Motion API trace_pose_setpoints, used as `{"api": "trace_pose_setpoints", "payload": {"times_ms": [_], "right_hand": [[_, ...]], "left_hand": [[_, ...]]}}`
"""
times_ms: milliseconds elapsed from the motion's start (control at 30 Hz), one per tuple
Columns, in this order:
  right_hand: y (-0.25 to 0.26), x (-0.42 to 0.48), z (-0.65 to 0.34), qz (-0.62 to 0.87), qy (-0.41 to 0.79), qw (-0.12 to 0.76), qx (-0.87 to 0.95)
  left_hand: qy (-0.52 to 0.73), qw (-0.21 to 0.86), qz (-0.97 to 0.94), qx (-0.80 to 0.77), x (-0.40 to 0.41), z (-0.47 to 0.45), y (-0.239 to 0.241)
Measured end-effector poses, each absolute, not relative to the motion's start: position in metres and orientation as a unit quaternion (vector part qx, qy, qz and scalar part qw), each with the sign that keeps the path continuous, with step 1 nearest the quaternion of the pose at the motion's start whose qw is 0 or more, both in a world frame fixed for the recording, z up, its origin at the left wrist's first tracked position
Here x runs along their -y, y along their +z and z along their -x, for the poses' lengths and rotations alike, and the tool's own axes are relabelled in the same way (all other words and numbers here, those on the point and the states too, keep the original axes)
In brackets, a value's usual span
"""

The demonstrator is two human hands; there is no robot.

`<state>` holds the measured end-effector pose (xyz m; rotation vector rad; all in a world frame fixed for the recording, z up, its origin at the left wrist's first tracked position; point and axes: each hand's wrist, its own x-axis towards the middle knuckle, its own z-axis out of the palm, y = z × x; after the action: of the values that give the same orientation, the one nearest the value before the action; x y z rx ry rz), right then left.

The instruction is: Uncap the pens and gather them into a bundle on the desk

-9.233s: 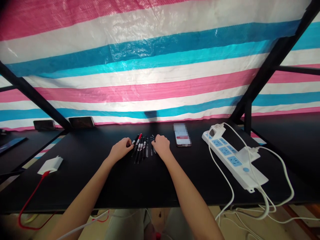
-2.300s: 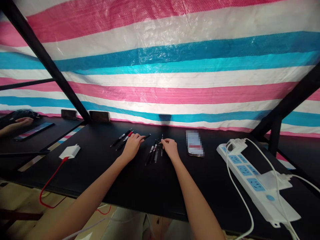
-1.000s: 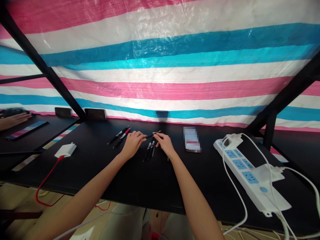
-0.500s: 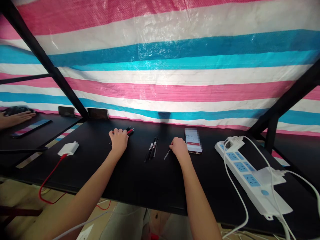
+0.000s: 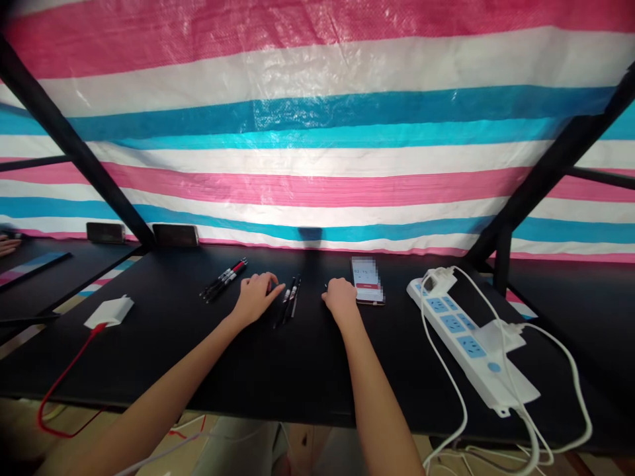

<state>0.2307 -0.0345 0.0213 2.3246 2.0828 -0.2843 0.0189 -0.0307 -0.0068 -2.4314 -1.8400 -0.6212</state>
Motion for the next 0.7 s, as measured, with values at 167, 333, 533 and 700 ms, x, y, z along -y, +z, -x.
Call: {"api": "trace_pose_setpoints", "payload": {"times_ms": [167, 333, 533, 700], "right_hand": [[0.018, 0.037, -0.217, -0.734, -0.079, -0.021, -0.674], [0.01, 0.037, -0.209, -0.729, -0.056, -0.056, -0.68], [0.006, 0.035, -0.2, -0.717, -0.06, -0.063, -0.692], [0.005, 0.034, -0.196, -0.711, -0.069, -0.087, -0.694]], "left_hand": [[-0.157, 0.007, 0.777, 0.61, 0.032, -0.026, -0.011], [-0.166, 0.005, 0.772, 0.614, 0.032, -0.027, -0.008], [-0.126, 0.016, 0.767, 0.629, 0.032, -0.025, -0.005], [-0.141, 0.011, 0.774, 0.617, 0.035, -0.026, -0.004]]}}
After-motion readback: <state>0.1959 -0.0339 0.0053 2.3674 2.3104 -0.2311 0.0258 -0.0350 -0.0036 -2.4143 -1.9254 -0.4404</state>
